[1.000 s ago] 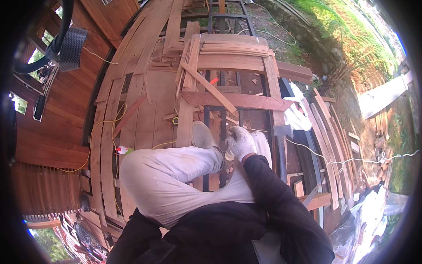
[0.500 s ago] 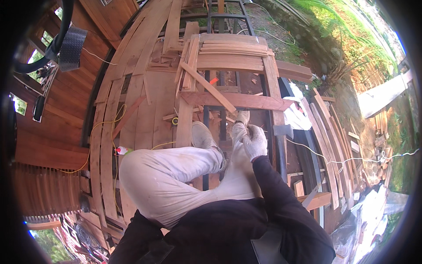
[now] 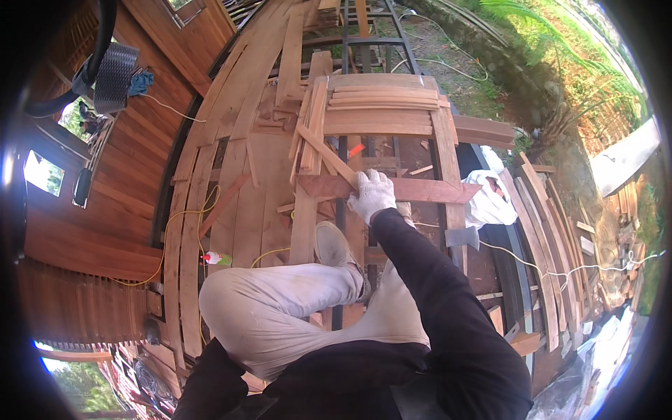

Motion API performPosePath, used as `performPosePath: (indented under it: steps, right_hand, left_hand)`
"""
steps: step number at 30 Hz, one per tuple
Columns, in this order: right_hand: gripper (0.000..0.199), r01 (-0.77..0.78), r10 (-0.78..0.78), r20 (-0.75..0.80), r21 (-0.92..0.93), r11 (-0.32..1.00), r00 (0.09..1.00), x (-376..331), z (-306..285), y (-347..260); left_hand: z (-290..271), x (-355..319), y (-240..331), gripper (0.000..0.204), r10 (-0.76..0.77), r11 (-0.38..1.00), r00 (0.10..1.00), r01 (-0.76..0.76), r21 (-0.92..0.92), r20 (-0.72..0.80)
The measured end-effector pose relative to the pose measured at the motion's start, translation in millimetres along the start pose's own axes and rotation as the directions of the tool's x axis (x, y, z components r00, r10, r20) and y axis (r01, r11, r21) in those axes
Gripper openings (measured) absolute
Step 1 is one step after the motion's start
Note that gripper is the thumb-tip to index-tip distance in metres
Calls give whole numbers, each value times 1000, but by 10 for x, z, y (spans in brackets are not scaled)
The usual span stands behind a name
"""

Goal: The person assembles a wooden frame by placing planks onto a metal structure and securing them with a hammer. The person repeatedly positions planks and hammers them into place.

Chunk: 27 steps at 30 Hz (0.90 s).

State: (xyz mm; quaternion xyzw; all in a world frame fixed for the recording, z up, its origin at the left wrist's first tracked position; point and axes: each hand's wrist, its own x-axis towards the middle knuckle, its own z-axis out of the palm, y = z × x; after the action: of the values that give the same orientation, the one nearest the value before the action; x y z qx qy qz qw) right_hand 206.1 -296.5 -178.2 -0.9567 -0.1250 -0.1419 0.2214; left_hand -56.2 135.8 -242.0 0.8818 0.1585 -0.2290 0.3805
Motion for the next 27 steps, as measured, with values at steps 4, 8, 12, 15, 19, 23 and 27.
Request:
performPosePath:
  steps: [4,8,12,15,19,23,27]
  right_hand:
    - [45,19,-11,197,-41,999,980,204,-63,131]
    - [36,80,-59,310,-57,995,949,400,-111,288]
    - [22,23,43,330,-194,981,943,517,-107,401]
    - [18,-32,103,313,-226,974,944,575,-105,579]
    - [13,-74,105,156,-195,978,982,688,-410,913]
    - [13,-133,154,72,-236,963,986,770,-724,1657]
    - [17,-95,136,168,-231,968,976,966,-668,1842]
  left_hand:
    - [-763,669,673,50,146,982,985,-155,105,87]
    - [-1416,1053,1365,36,114,934,993,-112,339,16]
    - [-1265,1660,2432,44,395,818,915,-390,422,79]
    - [-603,1948,3243,37,484,825,873,-477,304,58]
    - [261,2300,3599,31,603,792,794,-586,172,-72]
    - [1034,2856,4005,38,462,886,884,-463,-2,-73]
    - [1084,3497,4232,56,40,514,991,86,-853,124]
